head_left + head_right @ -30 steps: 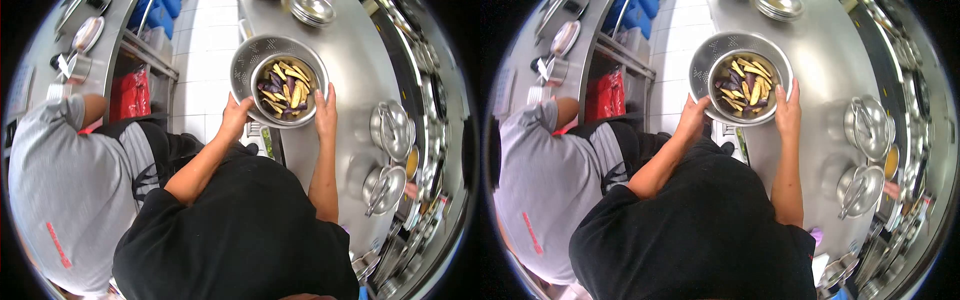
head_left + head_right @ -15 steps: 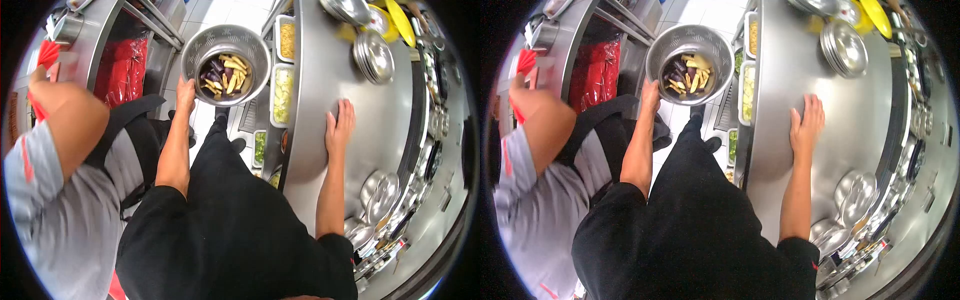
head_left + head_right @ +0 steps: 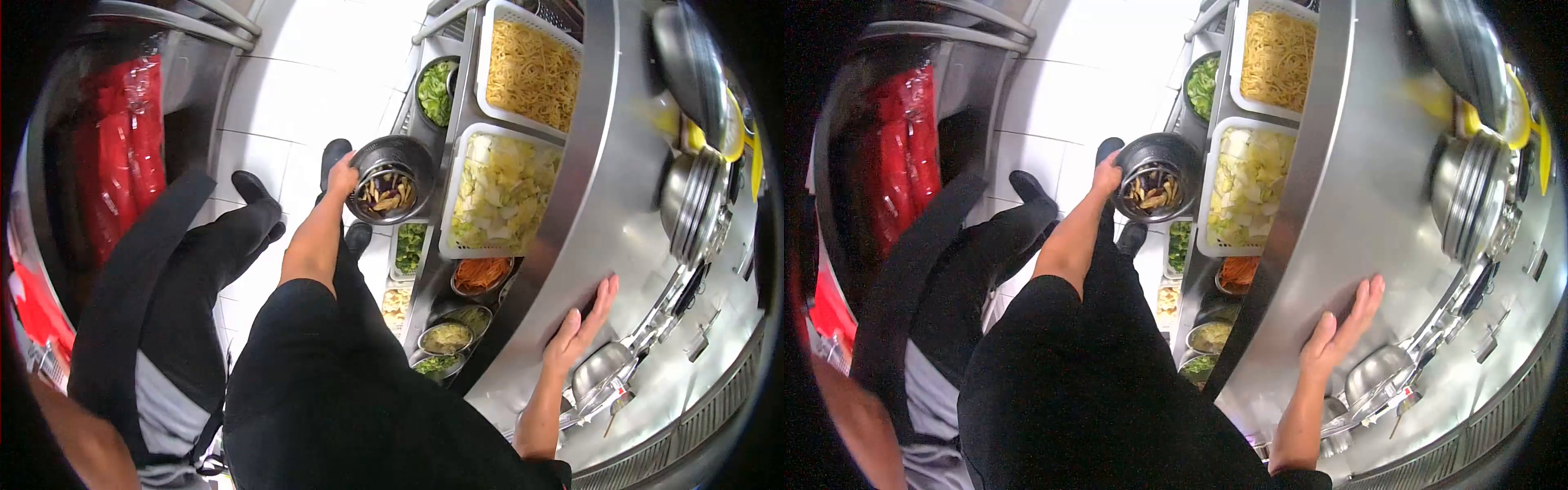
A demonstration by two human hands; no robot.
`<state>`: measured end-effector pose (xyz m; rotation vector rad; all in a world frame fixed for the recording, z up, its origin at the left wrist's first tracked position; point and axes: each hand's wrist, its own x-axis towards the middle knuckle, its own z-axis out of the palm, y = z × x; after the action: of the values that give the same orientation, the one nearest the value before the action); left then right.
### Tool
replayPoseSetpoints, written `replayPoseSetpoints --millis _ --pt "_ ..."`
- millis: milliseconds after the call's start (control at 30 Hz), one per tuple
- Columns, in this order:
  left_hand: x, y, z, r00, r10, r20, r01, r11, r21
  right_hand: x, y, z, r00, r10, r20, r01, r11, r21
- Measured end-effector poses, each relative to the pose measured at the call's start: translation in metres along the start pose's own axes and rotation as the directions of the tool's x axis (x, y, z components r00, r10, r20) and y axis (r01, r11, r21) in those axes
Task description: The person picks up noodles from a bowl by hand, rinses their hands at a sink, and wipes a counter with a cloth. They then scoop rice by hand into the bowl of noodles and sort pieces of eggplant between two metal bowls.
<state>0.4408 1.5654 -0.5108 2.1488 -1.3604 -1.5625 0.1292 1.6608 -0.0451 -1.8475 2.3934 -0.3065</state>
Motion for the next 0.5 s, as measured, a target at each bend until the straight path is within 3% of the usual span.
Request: replayPoseSetpoints --millis 100,200,233,333,367,433,500 --pt "0.014 0.007 0.049 0.993 0.032 0.114 -0.031 0.999 -0.011 0.000 0.004 0.001 0.999 0.041 0.022 -0.041 0.999 0.007" --pt "0.032 0.015 0.106 0.975 0.052 0.215 -0.080 0.989 0.126 -0.003 0.006 0.004 0.998 0.055 -0.003 -0.055 0.997 0.048" --pt "0.041 0.020 0.119 0.962 -0.046 0.270 -0.006 0.982 0.189 -0.002 0.005 0.004 0.999 0.050 -0.002 -0.050 0.999 0.022" --pt "0.059 0.028 0.157 0.949 -0.086 0.304 0.039 0.987 0.156 -0.003 0.001 0.005 0.997 0.076 -0.010 -0.077 0.996 -0.040" --pt "0.079 0.008 0.185 0.905 -0.045 0.424 0.020 0.998 0.061 -0.010 0.011 0.002 0.996 0.091 -0.009 -0.091 0.996 -0.019" --pt "0.070 0.038 0.188 0.939 -0.018 0.342 -0.052 0.980 0.194 -0.030 0.032 -0.006 0.991 0.136 0.001 -0.136 0.990 0.033" --pt "0.063 0.043 0.193 0.979 0.093 0.183 -0.135 0.962 0.235 -0.018 0.020 -0.004 0.995 0.092 0.023 -0.091 0.995 -0.043"
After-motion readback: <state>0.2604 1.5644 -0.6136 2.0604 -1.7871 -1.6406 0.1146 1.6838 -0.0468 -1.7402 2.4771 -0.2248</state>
